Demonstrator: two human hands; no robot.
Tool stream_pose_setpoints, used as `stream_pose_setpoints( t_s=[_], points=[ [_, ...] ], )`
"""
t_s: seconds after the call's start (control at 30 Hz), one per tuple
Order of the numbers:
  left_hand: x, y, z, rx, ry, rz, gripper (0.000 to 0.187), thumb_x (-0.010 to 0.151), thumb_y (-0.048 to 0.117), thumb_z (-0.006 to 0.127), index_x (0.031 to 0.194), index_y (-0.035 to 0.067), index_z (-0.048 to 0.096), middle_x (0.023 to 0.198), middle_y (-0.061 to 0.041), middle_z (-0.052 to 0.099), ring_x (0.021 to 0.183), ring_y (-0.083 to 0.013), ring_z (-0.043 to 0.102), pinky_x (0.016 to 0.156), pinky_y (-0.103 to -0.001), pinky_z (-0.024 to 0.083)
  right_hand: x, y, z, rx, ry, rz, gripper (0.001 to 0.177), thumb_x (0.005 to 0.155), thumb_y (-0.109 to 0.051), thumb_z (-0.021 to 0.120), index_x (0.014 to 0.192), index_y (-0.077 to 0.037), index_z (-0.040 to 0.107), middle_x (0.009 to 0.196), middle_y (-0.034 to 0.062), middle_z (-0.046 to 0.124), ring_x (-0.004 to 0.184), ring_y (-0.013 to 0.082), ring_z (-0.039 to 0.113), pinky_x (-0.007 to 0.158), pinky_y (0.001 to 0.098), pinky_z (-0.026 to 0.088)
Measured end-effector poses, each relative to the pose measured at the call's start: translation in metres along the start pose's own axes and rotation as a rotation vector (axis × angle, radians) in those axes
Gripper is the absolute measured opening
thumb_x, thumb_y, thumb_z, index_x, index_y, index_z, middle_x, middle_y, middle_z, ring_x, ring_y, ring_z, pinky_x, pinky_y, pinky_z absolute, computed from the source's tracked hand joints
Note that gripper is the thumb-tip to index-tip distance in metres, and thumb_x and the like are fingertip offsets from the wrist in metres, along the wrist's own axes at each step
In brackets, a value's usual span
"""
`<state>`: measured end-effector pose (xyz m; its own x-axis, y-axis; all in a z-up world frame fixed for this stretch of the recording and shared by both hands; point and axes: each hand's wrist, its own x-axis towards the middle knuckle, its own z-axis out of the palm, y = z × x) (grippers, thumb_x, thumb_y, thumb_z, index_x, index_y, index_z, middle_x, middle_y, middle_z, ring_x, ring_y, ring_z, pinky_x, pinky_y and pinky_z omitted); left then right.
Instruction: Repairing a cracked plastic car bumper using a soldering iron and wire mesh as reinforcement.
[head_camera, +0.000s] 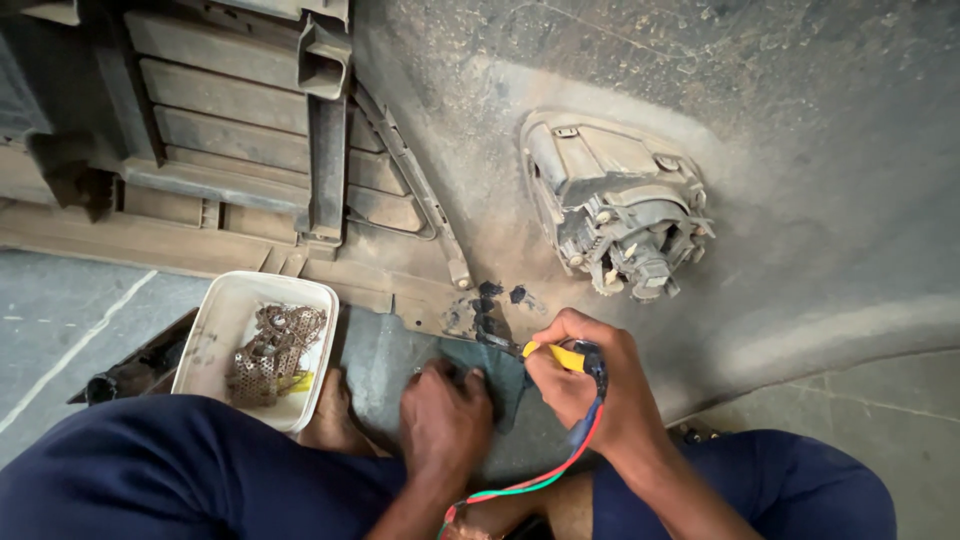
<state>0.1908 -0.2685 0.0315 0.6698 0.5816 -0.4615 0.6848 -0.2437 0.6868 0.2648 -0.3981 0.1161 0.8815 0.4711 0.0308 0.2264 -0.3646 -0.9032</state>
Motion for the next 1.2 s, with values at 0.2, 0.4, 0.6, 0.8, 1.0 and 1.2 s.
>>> stream_pose_setpoints(
  t_s=[0.2, 0.4, 0.6, 0.8, 1.0, 1.2],
  points=[
    [0.008, 0.014, -0.009, 0.116, 0.065, -0.052, 0.036, 0.086, 0.030, 0.072, 0.112, 0.007, 0.064, 0.099, -0.023, 0.072, 0.097, -0.0437, 0.069, 0.085, -0.053, 0.053, -0.002, 0.000, 0.001, -0.059, -0.006, -0.073, 0.010, 0.085, -0.001, 0.067, 0.086, 0.001, 0.057, 0.059, -0.0032, 0.049, 0.057, 0.0014, 0.044, 0.048, 0.0230, 0.037],
    [0.020, 0.005, 0.002, -0.043, 0.113, -0.138, 0.027, 0.083, 0.027, 0.072, 0.104, 0.011, 0.071, 0.098, -0.017, 0.075, 0.098, -0.0402, 0.070, 0.085, -0.052, 0.054, -0.003, -0.013, 0.003, -0.009, 0.054, 0.343, 0.009, 0.084, -0.007, 0.068, 0.086, 0.002, 0.065, 0.052, 0.0025, 0.059, 0.044, 0.0055, 0.052, 0.039, 0.0260, 0.039],
    [0.025, -0.003, 0.000, -0.085, 0.077, -0.187, 0.024, 0.078, 0.023, 0.073, 0.095, 0.007, 0.076, 0.097, -0.021, 0.075, 0.100, -0.0390, 0.071, 0.091, -0.046, 0.054, -0.019, 0.013, 0.005, 0.007, 0.158, 0.431, 0.014, 0.087, -0.009, 0.061, 0.092, 0.001, 0.069, 0.052, 0.0061, 0.064, 0.041, 0.0087, 0.056, 0.039, 0.0264, 0.044],
    [0.015, -0.007, -0.002, -0.151, 0.070, -0.172, 0.034, 0.076, 0.022, 0.073, 0.105, 0.005, 0.071, 0.091, -0.021, 0.077, 0.094, -0.0365, 0.074, 0.088, -0.043, 0.055, -0.015, 0.028, -0.004, 0.133, 0.239, 0.509, 0.014, 0.089, -0.009, 0.059, 0.093, 0.002, 0.067, 0.052, 0.0095, 0.063, 0.038, 0.0125, 0.053, 0.036, 0.0290, 0.041],
    [0.001, 0.005, -0.015, -0.222, 0.071, -0.162, 0.042, 0.080, 0.025, 0.074, 0.119, 0.008, 0.074, 0.087, -0.014, 0.079, 0.086, -0.0256, 0.074, 0.082, -0.038, 0.055, -0.012, 0.037, -0.014, 0.274, 0.227, 0.613, 0.017, 0.090, -0.013, 0.059, 0.092, 0.003, 0.066, 0.051, 0.0110, 0.061, 0.035, 0.0141, 0.049, 0.034, 0.0309, 0.038],
    [0.005, 0.000, -0.001, -0.412, 0.075, -0.113, 0.036, 0.085, 0.016, 0.073, 0.119, 0.003, 0.075, 0.083, -0.009, 0.080, 0.076, -0.0140, 0.070, 0.076, -0.030, 0.055, -0.013, 0.017, -0.012, 0.103, 0.160, 0.494, 0.017, 0.088, -0.011, 0.059, 0.092, 0.001, 0.068, 0.053, 0.0081, 0.065, 0.039, 0.0112, 0.055, 0.038, 0.0288, 0.044]
  ],
)
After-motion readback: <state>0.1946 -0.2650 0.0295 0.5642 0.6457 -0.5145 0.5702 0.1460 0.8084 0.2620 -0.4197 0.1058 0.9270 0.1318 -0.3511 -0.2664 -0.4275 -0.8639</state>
